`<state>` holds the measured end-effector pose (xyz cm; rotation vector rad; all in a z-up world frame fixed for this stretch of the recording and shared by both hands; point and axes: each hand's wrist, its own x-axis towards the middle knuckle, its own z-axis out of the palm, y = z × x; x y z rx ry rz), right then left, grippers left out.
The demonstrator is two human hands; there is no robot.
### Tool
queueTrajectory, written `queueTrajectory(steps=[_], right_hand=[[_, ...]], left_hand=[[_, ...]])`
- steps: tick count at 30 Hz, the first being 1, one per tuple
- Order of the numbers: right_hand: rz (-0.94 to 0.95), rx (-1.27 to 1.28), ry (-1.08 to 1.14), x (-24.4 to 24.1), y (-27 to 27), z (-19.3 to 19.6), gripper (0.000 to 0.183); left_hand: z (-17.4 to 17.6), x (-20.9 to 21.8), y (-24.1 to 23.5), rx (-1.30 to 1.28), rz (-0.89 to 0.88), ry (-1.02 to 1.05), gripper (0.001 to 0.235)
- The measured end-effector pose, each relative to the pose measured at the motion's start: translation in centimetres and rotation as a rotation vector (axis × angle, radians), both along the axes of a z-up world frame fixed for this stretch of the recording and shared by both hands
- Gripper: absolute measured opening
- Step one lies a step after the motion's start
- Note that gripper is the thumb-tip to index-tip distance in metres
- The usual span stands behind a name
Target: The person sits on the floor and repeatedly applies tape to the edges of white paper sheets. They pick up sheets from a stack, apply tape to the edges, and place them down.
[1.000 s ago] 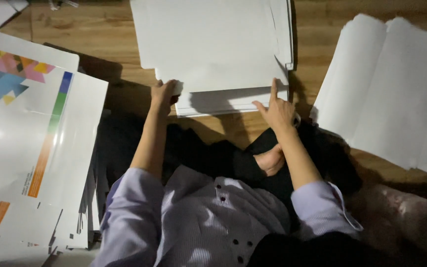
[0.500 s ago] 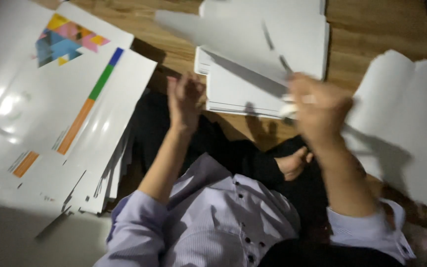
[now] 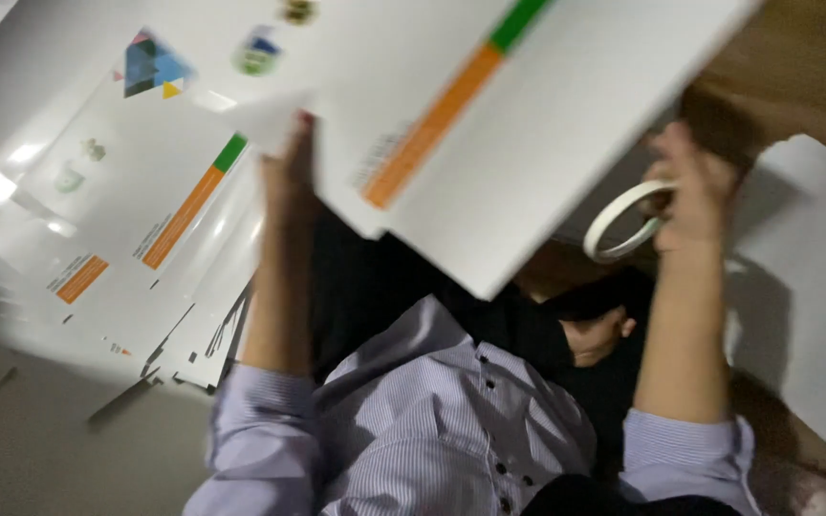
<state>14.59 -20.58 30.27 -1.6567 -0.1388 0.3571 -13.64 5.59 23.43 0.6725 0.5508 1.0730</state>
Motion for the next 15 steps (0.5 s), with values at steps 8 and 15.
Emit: queueTrajectory(steps=[8, 15], right_hand=[[0.507, -0.494, 0.104, -7.3, 1.2, -7.5, 0.029], [0.543, -0.460, 0.098, -6.5, -1.4, -13.9, 0.024]], left_hand=[[4.2, -19.8, 7.1, -0.183, 0.046, 1.513, 0.062], [-9.5, -30.6, 11.5, -0.348, 0.150, 1.432, 0.053]])
